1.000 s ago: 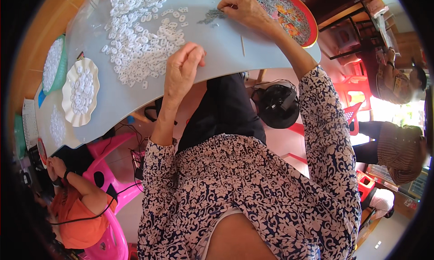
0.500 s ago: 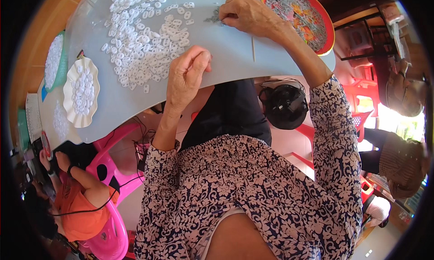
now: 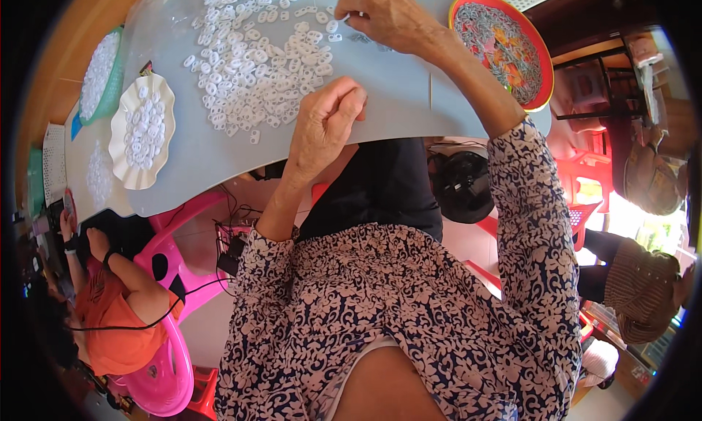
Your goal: Manually assembling small white plastic components by inserting metal pins or rings.
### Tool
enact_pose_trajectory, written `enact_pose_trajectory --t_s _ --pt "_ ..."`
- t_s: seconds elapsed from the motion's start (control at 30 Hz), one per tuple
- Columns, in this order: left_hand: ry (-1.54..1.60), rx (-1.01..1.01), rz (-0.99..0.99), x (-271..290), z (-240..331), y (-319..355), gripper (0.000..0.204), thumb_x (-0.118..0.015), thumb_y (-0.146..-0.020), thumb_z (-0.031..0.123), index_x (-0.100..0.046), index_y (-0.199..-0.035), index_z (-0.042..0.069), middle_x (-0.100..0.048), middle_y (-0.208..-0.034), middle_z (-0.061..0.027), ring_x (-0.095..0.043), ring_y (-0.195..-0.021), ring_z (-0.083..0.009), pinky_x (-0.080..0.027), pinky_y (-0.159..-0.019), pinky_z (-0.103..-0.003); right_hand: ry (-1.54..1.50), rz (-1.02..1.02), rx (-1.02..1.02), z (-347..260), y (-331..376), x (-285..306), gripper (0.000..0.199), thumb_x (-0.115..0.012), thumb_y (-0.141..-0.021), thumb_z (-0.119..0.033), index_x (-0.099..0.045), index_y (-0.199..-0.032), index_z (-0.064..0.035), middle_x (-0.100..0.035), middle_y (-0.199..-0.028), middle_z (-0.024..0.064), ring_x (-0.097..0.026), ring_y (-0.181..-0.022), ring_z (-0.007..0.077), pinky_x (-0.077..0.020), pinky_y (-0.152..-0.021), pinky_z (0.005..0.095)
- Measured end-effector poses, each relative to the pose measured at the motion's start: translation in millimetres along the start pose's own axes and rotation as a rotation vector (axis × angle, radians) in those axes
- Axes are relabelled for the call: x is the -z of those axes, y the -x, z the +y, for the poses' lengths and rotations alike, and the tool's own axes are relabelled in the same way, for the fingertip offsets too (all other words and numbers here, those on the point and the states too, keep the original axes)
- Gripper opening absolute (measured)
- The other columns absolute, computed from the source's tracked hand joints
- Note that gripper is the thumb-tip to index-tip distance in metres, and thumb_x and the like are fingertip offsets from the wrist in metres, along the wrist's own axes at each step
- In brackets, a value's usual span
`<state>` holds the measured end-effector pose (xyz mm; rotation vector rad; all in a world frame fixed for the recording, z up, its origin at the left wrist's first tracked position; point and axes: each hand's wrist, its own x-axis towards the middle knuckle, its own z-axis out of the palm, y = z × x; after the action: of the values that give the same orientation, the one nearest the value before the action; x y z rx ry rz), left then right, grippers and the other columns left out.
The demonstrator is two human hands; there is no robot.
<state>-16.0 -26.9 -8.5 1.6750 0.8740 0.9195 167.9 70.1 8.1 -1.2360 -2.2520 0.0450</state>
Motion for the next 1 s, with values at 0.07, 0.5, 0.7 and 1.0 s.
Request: enact_pose_trajectory --t_s 0.07,0.5,0.7,1.0 --pt "-0.002 -0.010 0.007 0.6 -1.2 0.4 0.023 -0.049 -0.092 0.019 -0.059 -0.085 -0.001 -0.055 -0.066 -0.0037 -0.049 -0.063 -0.0098 -0.039 -0.060 -0.024 -0.027 -0.042 0.004 -5.8 -5.8 -5.0 0.010 -0.060 -0.078 -0.013 -0.068 -0.083 -0.0095 -0.065 -0.075 0.0117 -0.063 -0.074 0.0314 -0.0504 -0.068 0.0407" --pt "0.038 -0.033 0.026 -0.2 1.8 -2.4 0.021 -0.050 -0.092 0.018 -0.053 -0.081 0.000 -0.050 -0.064 -0.0030 -0.045 -0.061 -0.0098 -0.039 -0.057 -0.025 0.046 -0.204 -0.039 -14.7 -11.4 -14.5 0.011 -0.063 -0.077 -0.013 -0.068 -0.079 -0.0038 -0.065 -0.074 0.0167 -0.064 -0.074 0.0333 -0.0514 -0.068 0.0410" --pt "0.023 0.010 0.010 1.5 0.3 -3.2 0.025 -0.047 -0.092 0.021 -0.057 -0.084 0.000 -0.054 -0.065 -0.0045 -0.049 -0.064 -0.0115 -0.040 -0.062 -0.025 -0.009 -0.284 -0.065 -18.0 -16.4 -8.0 0.011 -0.066 -0.074 -0.012 -0.067 -0.079 -0.0024 -0.066 -0.076 0.0169 -0.064 -0.076 0.0324 -0.0513 -0.070 0.0399" --pt "0.024 -0.027 0.022 -1.7 -5.7 -7.7 0.026 -0.047 -0.092 0.022 -0.056 -0.082 0.000 -0.053 -0.064 -0.0040 -0.048 -0.064 -0.0116 -0.040 -0.063 -0.025 -0.047 -0.389 -0.070 -13.7 -25.6 -8.7 0.012 -0.068 -0.068 -0.010 -0.065 -0.076 -0.0023 -0.066 -0.074 0.0139 -0.064 -0.074 0.0305 -0.0507 -0.069 0.0378"
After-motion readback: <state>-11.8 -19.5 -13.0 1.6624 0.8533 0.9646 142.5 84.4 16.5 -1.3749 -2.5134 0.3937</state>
